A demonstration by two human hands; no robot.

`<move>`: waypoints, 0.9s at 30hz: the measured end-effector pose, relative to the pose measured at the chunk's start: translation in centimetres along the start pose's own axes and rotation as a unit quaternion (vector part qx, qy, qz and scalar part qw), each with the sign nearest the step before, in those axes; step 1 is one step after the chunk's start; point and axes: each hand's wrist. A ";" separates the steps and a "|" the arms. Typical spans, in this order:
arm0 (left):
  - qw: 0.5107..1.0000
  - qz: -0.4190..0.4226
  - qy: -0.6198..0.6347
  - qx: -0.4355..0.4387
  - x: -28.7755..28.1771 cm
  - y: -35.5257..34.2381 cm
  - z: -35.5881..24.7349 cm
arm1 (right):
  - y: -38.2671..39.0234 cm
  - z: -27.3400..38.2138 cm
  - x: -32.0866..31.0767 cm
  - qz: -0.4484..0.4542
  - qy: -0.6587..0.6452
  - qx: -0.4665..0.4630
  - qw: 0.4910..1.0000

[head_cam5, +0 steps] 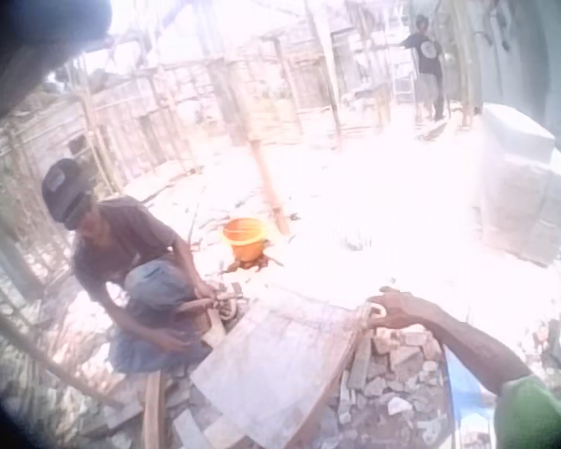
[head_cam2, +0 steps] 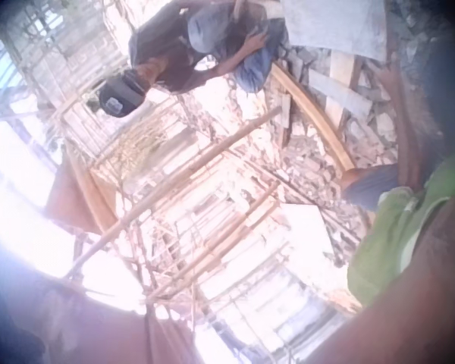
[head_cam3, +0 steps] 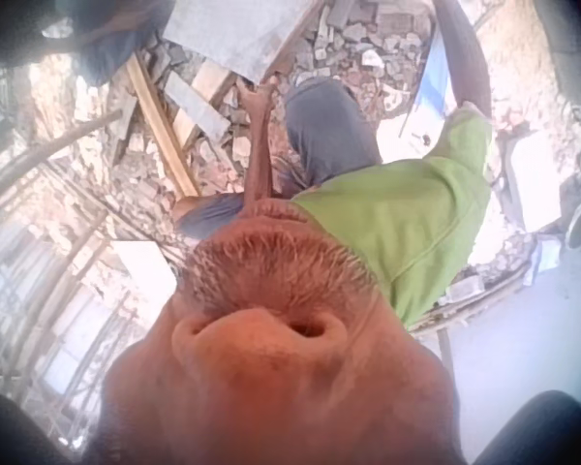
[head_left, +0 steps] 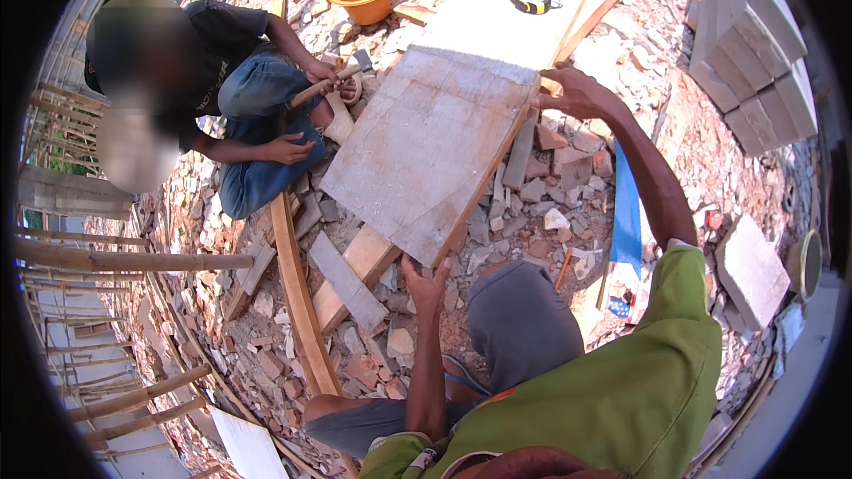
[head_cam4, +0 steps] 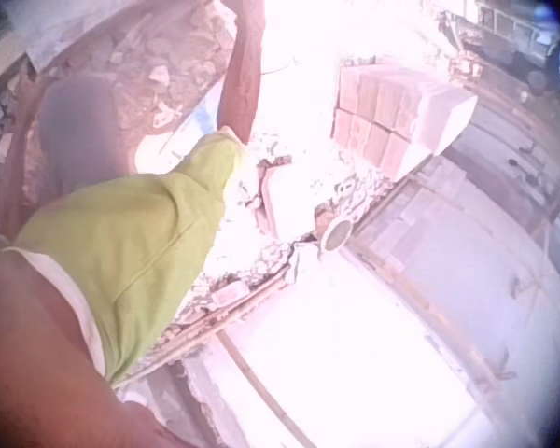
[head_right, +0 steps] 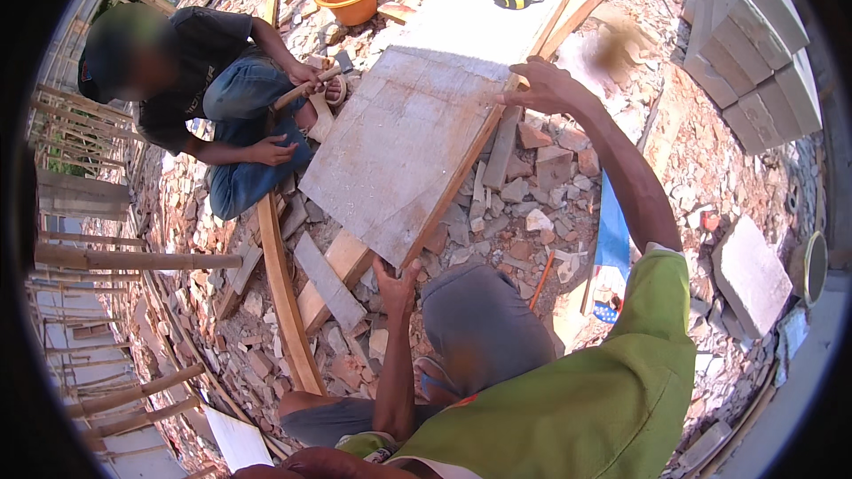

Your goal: The person measures and marks a ceramic tile using a ruler and pencil, then uses a hand saw to cut along the marked line. Another person is visible nearby working on a separate tile.

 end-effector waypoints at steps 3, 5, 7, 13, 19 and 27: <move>1.000 0.004 -0.004 -0.020 0.1 -1.0 0.9 | -11.1 -6.2 -1.9 -0.178 0.001 0.043 0.983; 0.999 0.002 0.021 -0.045 0.9 -1.4 1.2 | -17.0 -11.2 -1.7 -0.293 0.122 0.032 0.948; 0.999 -0.027 0.031 -0.006 1.4 -0.9 -0.4 | -20.4 -10.4 -1.6 -0.148 0.144 0.212 0.955; 0.998 -0.053 -0.037 0.006 0.4 0.0 1.9 | -23.3 -9.9 1.3 -0.143 0.113 0.204 0.962; 0.998 -0.019 -0.048 -0.025 0.1 -0.9 0.8 | -24.9 -11.0 -0.7 -0.170 0.168 0.151 0.959; 0.995 -0.058 -0.068 0.037 1.2 -2.4 1.8 | -19.7 -6.8 -1.3 -0.086 0.137 0.163 0.973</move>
Point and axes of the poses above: each hand's wrist, its own y-axis away from the middle knuckle, its own x-axis out of the palm, z = x × y, and after that the axes turned 1 degree about -x, right-handed
